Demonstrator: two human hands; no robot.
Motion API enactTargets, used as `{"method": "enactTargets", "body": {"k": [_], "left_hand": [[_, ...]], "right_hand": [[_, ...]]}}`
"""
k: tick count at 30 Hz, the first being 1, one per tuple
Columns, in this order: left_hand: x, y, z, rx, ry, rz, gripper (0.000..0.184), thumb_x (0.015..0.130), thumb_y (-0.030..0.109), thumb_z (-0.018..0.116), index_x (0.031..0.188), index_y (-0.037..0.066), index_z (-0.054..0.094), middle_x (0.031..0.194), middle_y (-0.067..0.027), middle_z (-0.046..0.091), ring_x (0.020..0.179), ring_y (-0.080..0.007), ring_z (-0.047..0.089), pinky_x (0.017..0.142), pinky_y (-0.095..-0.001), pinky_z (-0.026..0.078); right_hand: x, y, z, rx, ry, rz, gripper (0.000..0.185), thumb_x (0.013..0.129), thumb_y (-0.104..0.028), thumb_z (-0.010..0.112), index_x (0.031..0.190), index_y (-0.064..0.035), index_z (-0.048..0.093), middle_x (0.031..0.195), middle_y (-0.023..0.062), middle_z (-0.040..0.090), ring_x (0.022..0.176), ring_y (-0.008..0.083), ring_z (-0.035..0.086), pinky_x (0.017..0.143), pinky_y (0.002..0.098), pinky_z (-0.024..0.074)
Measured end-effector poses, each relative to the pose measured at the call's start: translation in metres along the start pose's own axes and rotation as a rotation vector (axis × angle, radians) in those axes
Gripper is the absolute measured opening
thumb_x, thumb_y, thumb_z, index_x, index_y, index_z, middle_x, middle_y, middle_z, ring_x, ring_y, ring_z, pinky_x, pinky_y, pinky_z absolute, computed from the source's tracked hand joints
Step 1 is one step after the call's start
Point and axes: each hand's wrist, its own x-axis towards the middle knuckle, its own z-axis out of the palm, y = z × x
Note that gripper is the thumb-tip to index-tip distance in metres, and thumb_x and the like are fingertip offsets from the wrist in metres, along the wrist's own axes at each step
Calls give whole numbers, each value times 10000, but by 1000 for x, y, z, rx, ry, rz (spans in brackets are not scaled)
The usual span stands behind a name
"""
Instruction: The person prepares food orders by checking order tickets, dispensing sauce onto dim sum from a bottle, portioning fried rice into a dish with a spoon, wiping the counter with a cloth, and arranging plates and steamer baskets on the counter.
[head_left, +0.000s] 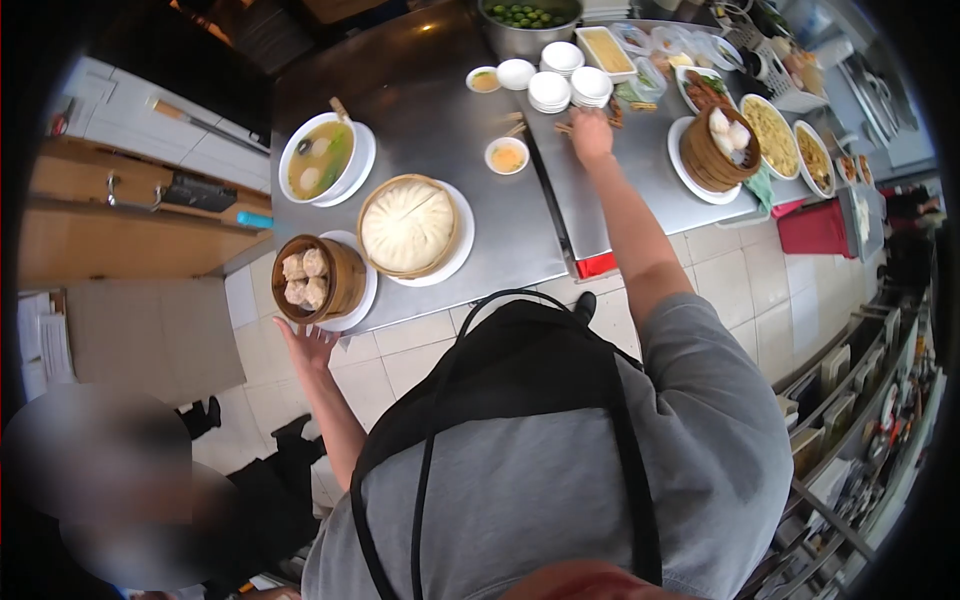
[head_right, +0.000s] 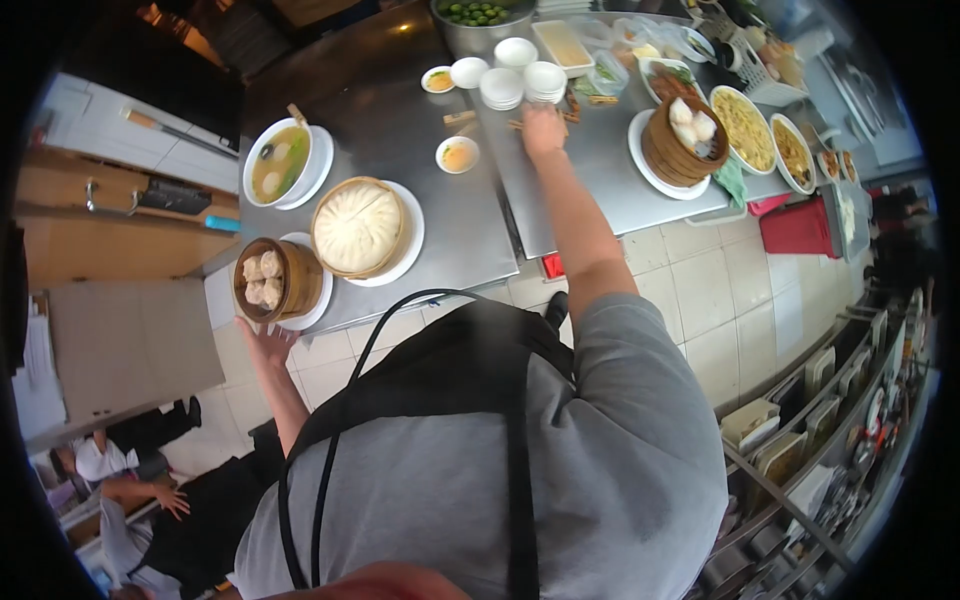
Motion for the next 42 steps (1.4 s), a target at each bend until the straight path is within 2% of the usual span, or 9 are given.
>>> {"method": "enactTargets", "body": {"k": [6,9,13,19,25,30,34,38,42], "left_hand": [[6,-5,-19,-48,35,-7,1072,635,725,481,1338,31,65,1382,-198,6,1276,-337,72,991,-507,184],[10,-12,-26,-127,14,-29,898,724,623,490,1321,43,153,1357,-208,97,1241,-344,189,983,-483,239],[10,-14,-20,-157,47,-24,713,796,511,485,1300,83,218,1323,-200,176,1210,-336,253,970,-468,285],[21,-20,-31,-79,24,-2,524,811,428,513,1201,117,353,1195,-131,361,1057,-264,415,885,-427,384],[27,-23,-35,-92,26,-15,408,817,362,529,1124,110,436,1176,-114,394,1025,-243,443,846,-403,406],[19,-16,-43,-143,11,-56,422,832,313,511,1182,102,404,1224,-120,381,1048,-265,455,831,-395,416],[21,-1,-81,70,260,352,331,815,226,507,1116,94,470,1162,-82,463,1007,-276,482,804,-369,425],[25,41,-74,342,511,987,161,764,130,611,894,34,604,867,-52,604,785,-155,546,717,-289,441],[-85,62,100,391,358,1203,214,836,172,507,955,9,578,985,-88,562,893,-191,496,807,-327,387]], "right_hand": [[9,-10,-40,-5,-215,146,188,770,-90,472,956,-76,493,837,117,589,761,283,593,651,391,490],[9,-42,-67,550,35,127,320,719,-66,552,1038,-56,543,826,147,599,739,287,599,632,374,474],[9,-121,-40,1379,-289,356,171,685,-86,625,848,-38,636,729,103,638,660,170,615,609,266,469],[5,-184,28,1211,-397,431,110,718,28,588,825,36,617,766,110,614,681,169,608,591,246,532],[9,-187,43,854,-642,24,116,699,-12,599,804,19,638,758,134,625,681,201,617,624,271,526],[16,-173,-56,722,-352,54,155,707,-131,543,821,-97,643,838,128,613,794,303,584,716,364,470],[-14,-140,-91,873,-142,-4,64,691,-57,536,735,-75,578,785,113,576,787,300,553,696,387,434],[-66,-93,-119,927,13,-60,116,553,60,514,561,-55,503,660,91,530,671,244,523,592,339,413],[-118,-34,-147,1066,22,-22,136,542,53,514,482,-62,472,551,67,495,591,210,515,513,315,402]]}}
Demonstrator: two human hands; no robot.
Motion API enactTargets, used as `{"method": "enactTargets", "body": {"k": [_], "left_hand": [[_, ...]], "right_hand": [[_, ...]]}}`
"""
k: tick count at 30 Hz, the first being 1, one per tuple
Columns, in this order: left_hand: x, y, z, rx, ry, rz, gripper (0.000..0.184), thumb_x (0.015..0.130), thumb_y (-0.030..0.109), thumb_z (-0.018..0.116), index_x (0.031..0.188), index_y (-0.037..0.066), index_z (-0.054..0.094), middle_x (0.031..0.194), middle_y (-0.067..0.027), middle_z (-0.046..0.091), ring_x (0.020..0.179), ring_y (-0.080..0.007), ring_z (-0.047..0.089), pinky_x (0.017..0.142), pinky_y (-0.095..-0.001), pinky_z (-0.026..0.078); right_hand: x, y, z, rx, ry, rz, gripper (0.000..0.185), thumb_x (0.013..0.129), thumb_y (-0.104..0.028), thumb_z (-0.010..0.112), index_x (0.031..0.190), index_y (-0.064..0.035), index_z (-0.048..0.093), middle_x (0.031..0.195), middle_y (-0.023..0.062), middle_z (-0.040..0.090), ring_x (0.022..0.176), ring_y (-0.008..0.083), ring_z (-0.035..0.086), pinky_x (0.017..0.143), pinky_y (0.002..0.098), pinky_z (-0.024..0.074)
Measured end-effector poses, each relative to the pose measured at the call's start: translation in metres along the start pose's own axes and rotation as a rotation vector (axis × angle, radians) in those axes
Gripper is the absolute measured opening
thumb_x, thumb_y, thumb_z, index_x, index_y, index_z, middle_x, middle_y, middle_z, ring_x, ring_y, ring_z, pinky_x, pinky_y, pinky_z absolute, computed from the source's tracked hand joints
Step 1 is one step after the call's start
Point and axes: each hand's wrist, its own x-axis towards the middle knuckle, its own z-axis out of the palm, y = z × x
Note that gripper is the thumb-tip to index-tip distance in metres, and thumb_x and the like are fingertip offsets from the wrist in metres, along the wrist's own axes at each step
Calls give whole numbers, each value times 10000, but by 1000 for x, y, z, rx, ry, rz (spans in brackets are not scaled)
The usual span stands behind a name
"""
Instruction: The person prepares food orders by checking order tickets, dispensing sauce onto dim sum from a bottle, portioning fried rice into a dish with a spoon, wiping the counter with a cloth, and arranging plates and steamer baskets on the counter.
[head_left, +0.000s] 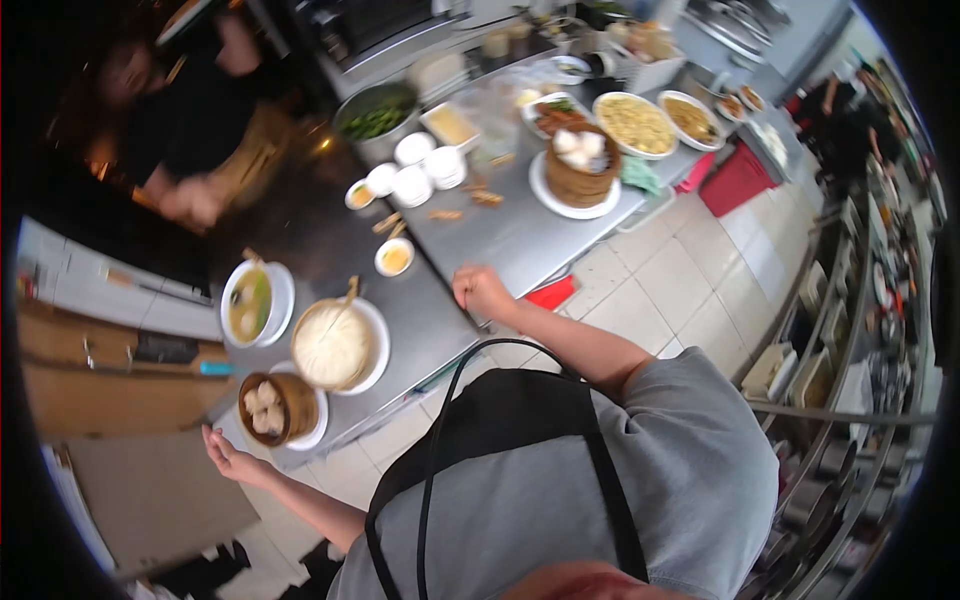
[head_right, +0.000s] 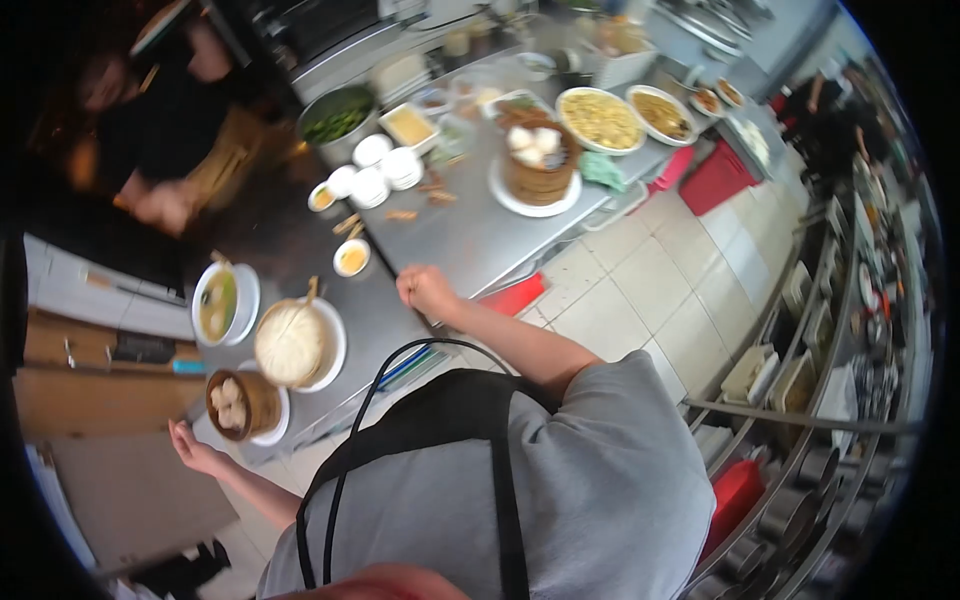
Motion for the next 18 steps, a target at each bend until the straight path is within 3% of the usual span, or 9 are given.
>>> {"method": "enactTargets", "body": {"k": [2,4,6,8,10,14,16,18], "left_hand": [[-32,57,50,-3,-126,2,268,871,185,421,997,0,568,977,-84,545,905,-173,462,814,-309,364],[-51,55,98,-53,-313,156,274,868,173,399,992,-4,568,974,-78,546,880,-174,473,803,-306,370],[-105,93,148,-78,-516,216,281,866,164,382,979,-13,567,979,-73,542,865,-171,484,798,-292,375],[-169,126,193,-306,-731,55,243,858,142,406,956,-1,575,1001,-79,542,879,-175,504,812,-272,374],[-234,166,228,-290,-836,171,195,848,114,436,933,21,586,994,-85,546,917,-166,504,830,-257,367],[-318,207,272,-343,-1050,248,166,858,110,427,796,14,546,973,-92,551,933,-168,495,816,-267,371],[-340,221,291,-396,-1086,153,178,856,109,407,762,6,517,911,-73,557,863,-164,502,775,-271,381],[-349,249,300,-294,-1080,178,187,858,120,405,772,4,523,879,-62,556,830,-156,498,757,-266,382]], "right_hand": [[-21,4,-37,77,-77,7,132,537,63,492,482,-55,471,524,69,476,518,217,495,472,310,393],[-44,4,-78,102,-68,85,123,535,61,481,483,-49,463,520,73,468,509,223,490,472,309,392],[-72,8,-122,136,-69,163,115,533,60,470,484,-43,455,516,76,460,501,229,485,472,308,390],[-101,20,-165,84,-18,111,106,537,66,451,502,-34,445,530,90,452,508,235,485,471,303,385],[-133,32,-206,47,64,130,123,514,101,419,494,-21,421,507,70,413,476,212,451,446,294,353],[-196,50,-278,-67,220,341,197,593,9,456,760,-47,545,760,78,507,650,181,498,565,275,391],[-218,58,-305,-131,224,474,278,618,-23,501,891,-54,543,853,103,515,661,222,513,644,300,425],[-228,62,-325,-116,217,547,323,635,-4,508,950,-71,540,868,91,529,665,194,525,625,295,433]]}}
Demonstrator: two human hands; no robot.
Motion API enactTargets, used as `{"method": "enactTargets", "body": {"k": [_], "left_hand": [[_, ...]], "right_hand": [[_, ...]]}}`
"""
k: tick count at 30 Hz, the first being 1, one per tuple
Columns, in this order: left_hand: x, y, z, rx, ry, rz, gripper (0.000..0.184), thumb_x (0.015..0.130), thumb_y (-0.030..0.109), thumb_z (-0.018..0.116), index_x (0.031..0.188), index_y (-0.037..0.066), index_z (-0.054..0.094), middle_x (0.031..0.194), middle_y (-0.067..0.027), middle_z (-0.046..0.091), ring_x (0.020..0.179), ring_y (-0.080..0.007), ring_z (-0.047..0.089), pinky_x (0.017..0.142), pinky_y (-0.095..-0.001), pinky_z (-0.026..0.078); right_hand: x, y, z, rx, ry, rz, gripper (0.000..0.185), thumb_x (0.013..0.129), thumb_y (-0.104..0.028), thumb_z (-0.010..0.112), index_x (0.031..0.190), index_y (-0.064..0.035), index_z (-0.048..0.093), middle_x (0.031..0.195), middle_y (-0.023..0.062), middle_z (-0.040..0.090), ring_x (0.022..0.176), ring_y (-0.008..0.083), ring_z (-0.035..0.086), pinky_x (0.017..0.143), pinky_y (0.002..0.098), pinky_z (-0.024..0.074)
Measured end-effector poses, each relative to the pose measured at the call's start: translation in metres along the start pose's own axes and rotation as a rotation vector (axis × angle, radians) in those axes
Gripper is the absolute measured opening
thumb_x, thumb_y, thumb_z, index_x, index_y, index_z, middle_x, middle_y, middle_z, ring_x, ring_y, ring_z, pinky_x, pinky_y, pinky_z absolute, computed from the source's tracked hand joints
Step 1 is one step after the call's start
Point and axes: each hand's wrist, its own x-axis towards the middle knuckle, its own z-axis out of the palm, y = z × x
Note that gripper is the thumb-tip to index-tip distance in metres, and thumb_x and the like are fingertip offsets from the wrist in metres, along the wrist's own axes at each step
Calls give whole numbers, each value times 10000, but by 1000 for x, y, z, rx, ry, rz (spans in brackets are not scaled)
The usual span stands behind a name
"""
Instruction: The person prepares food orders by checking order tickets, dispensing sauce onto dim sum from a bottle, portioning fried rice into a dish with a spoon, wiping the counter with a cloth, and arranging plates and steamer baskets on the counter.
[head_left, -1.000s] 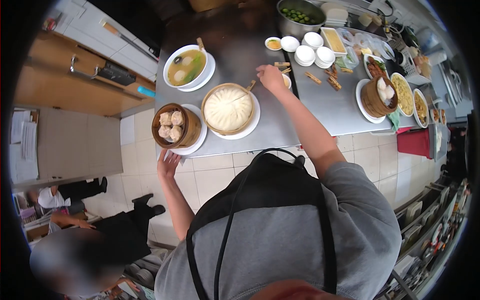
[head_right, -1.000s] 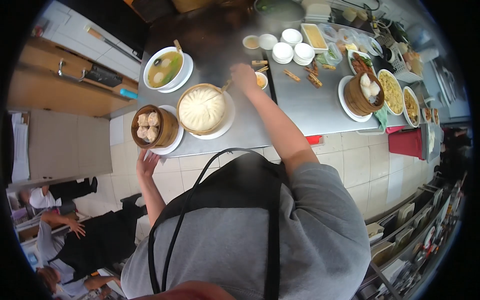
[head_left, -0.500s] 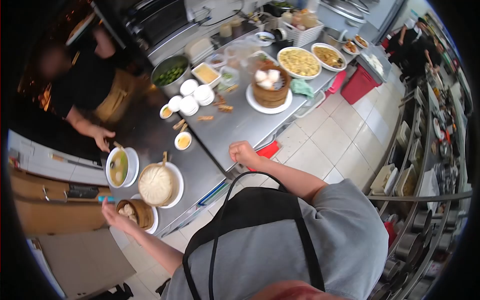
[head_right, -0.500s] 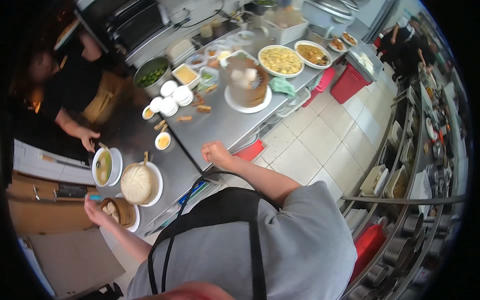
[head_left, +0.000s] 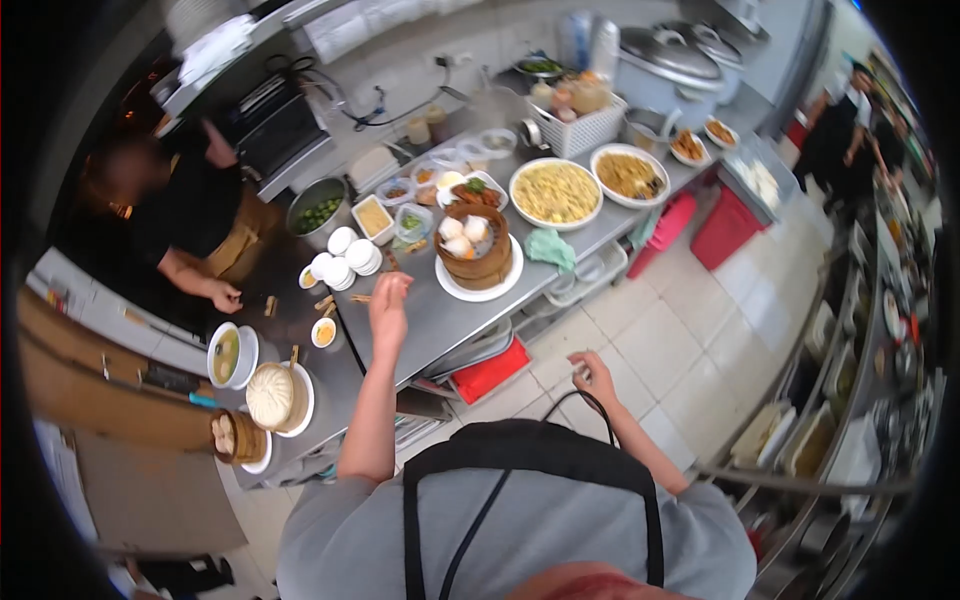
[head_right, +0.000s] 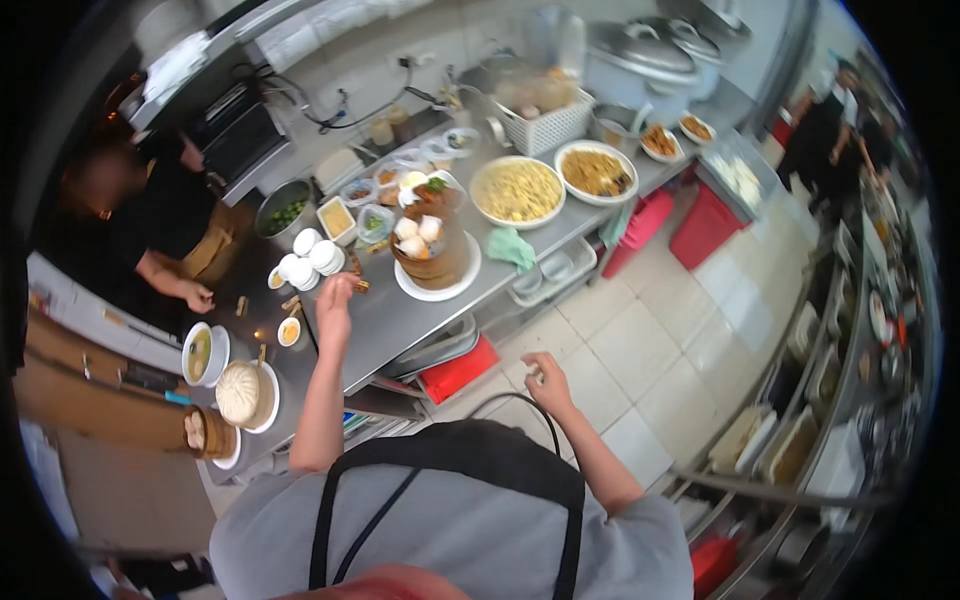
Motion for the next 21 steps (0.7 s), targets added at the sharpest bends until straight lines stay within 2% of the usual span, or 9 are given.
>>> {"method": "enactTargets", "body": {"k": [2,4,7,11,13,17,19,20,21], "left_hand": [[15,8,6,89,-3,-53,197,860,131,402,782,2,529,846,-51,556,798,-149,495,739,-261,383],[36,6,8,-6,23,105,195,859,165,448,808,3,543,832,-47,558,776,-126,503,726,-243,389],[68,44,5,-114,147,111,202,827,207,533,846,8,563,829,-44,573,775,-116,521,707,-245,404],[127,49,-13,-67,301,214,226,773,223,611,877,25,578,833,-43,601,781,-114,545,692,-264,422],[153,52,-24,-75,362,224,212,772,213,610,885,35,582,840,-53,612,796,-118,555,691,-272,423],[192,57,-35,-58,444,359,207,770,193,605,898,33,578,845,-70,611,801,-136,559,702,-284,426],[248,45,-43,-110,469,471,208,771,150,601,941,34,575,879,-72,613,839,-140,562,756,-278,428],[253,56,-41,-110,499,370,222,770,134,598,968,36,575,920,-69,614,878,-144,564,788,-273,424],[263,61,-41,-120,498,380,246,770,130,594,999,43,574,958,-69,612,915,-144,560,797,-279,424]], "right_hand": [[8,8,-15,14,-24,12,324,654,-3,523,969,-75,539,873,88,533,654,179,526,604,282,433],[22,13,-25,26,-41,37,326,672,-1,538,989,-78,537,878,86,538,642,164,527,583,268,433],[55,7,-31,19,22,-11,301,718,-28,573,1013,-65,524,862,85,542,601,146,520,548,252,425],[98,-3,-21,22,28,-93,294,720,-34,577,1008,-59,524,850,91,543,606,158,519,554,267,426],[121,-18,-18,-53,1,-214,288,722,-41,584,1003,-49,521,840,104,546,610,184,520,565,283,427],[154,-39,-12,-143,-33,-291,240,730,-79,583,964,-39,547,808,133,563,638,239,535,616,327,438],[176,-15,-3,-265,102,-579,197,734,-101,576,921,-38,567,802,139,566,648,248,547,617,340,441],[179,-16,-7,-165,-25,-341,163,736,-105,574,884,-37,575,808,142,566,627,253,552,594,337,444],[183,-7,-8,-119,-7,-334,148,740,-107,572,871,-37,579,780,142,564,607,255,548,578,336,442]]}}
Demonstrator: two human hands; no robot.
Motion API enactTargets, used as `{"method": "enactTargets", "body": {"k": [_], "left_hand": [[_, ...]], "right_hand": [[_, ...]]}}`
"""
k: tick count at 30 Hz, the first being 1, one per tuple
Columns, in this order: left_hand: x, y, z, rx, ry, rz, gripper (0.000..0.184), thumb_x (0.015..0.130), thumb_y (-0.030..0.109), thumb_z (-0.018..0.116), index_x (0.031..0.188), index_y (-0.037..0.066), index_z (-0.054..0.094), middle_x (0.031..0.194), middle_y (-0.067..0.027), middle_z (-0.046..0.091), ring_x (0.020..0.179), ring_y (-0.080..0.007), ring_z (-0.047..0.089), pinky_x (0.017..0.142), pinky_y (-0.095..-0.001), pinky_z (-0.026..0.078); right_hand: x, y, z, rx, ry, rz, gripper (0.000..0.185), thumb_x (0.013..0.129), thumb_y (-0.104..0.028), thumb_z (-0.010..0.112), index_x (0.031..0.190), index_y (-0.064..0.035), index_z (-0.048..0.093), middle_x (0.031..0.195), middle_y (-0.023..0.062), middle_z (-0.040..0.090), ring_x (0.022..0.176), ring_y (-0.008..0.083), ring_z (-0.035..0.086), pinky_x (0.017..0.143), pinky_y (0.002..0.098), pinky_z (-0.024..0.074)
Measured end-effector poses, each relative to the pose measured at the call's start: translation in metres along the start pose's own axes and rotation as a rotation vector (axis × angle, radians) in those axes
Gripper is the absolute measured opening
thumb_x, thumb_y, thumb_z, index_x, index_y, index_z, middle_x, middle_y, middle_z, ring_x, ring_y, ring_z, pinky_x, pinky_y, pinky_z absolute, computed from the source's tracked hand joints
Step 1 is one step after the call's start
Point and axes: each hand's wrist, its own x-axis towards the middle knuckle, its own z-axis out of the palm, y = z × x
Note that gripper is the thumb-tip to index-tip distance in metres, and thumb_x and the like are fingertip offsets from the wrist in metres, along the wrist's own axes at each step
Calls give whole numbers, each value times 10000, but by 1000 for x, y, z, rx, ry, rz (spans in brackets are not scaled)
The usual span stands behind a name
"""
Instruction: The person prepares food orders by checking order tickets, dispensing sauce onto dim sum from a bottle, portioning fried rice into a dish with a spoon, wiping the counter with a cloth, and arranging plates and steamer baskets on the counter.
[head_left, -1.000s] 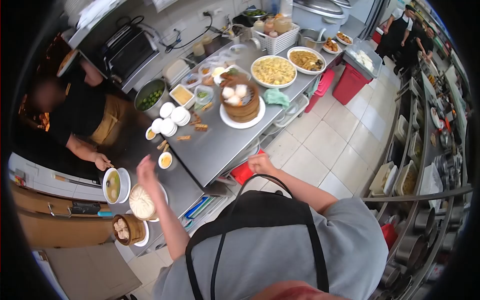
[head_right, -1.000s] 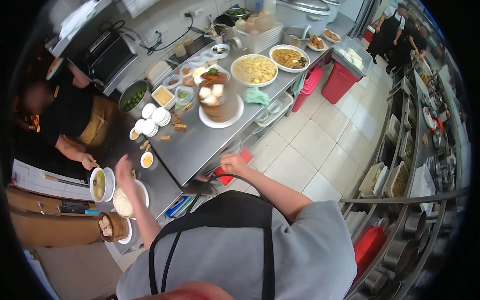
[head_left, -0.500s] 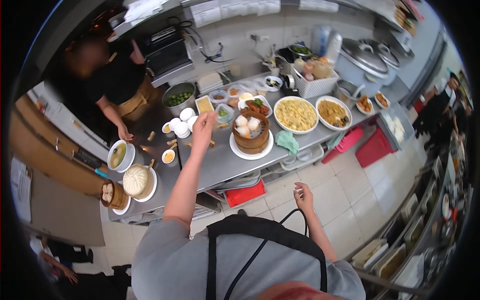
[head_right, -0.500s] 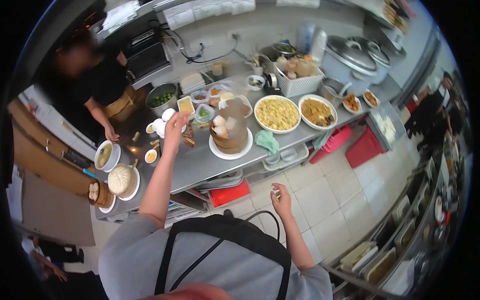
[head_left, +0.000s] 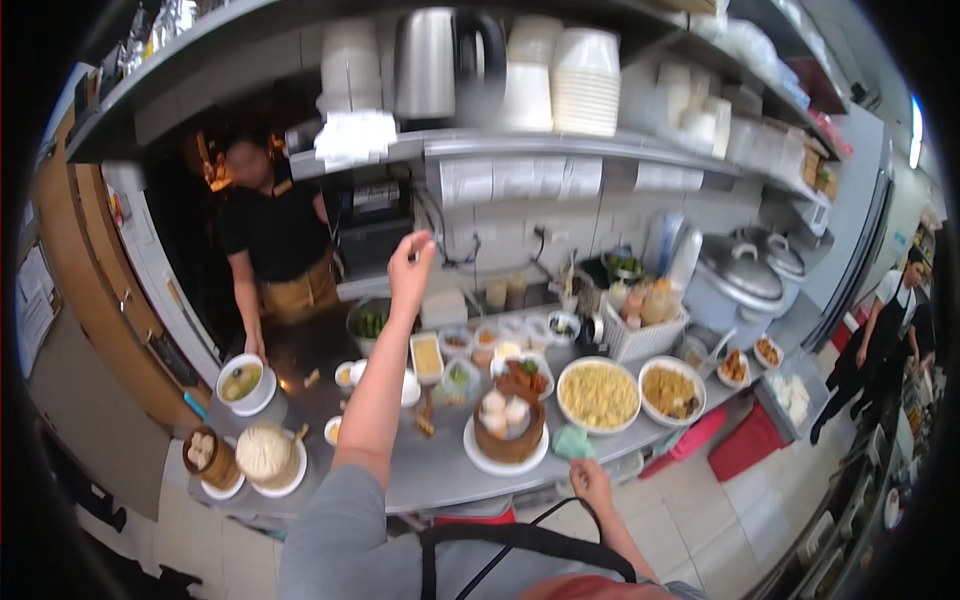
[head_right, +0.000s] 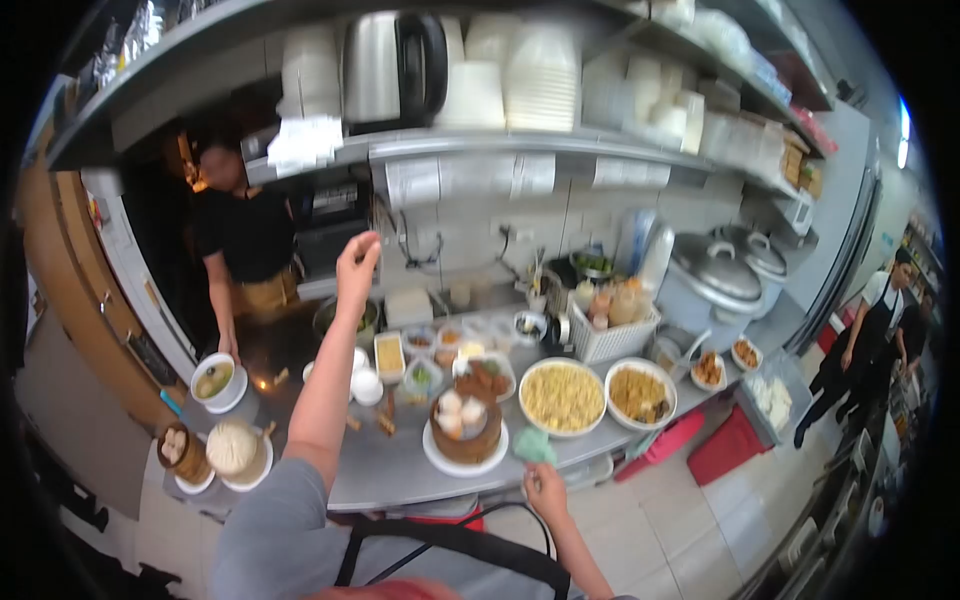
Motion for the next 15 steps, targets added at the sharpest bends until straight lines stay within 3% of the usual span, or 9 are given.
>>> {"method": "enactTargets", "body": {"k": [3,5,6,7,12,15], "left_hand": [[38,-15,20,-122,14,67,315,770,146,593,1067,46,553,1016,-87,591,950,-162,550,830,-288,413],[54,-6,26,-159,1,-12,356,776,150,584,1094,1,523,1071,-102,563,993,-190,527,847,-290,403],[57,6,29,-223,-5,-58,356,777,149,581,1085,-20,521,1041,-102,564,945,-179,534,809,-280,423],[56,21,29,-316,-44,-176,301,788,149,567,1058,19,541,978,-40,571,849,-124,533,697,-256,429],[66,17,33,-538,-98,-297,197,805,156,535,939,15,566,901,-55,593,809,-151,565,722,-310,466],[62,30,33,-571,-69,-360,187,810,108,513,941,-23,546,891,-92,592,796,-170,571,697,-292,482]], "right_hand": [[24,19,-11,-19,18,48,121,748,-108,567,843,-36,585,716,140,553,583,257,542,553,333,437],[31,32,-22,-122,35,39,96,765,-102,549,818,-37,594,656,139,540,580,257,537,533,334,426],[38,35,-28,-111,60,-62,96,772,-94,539,826,-37,594,690,144,559,574,263,535,528,332,423],[46,27,-35,-98,24,-22,100,770,-90,538,832,-33,593,704,143,567,572,263,537,527,331,424],[62,35,-37,-99,-138,11,118,782,-101,531,858,-44,601,683,119,576,560,193,548,516,288,434],[62,69,-13,-18,-244,-21,123,746,-73,545,851,-33,595,743,146,581,601,262,561,551,340,440]]}}
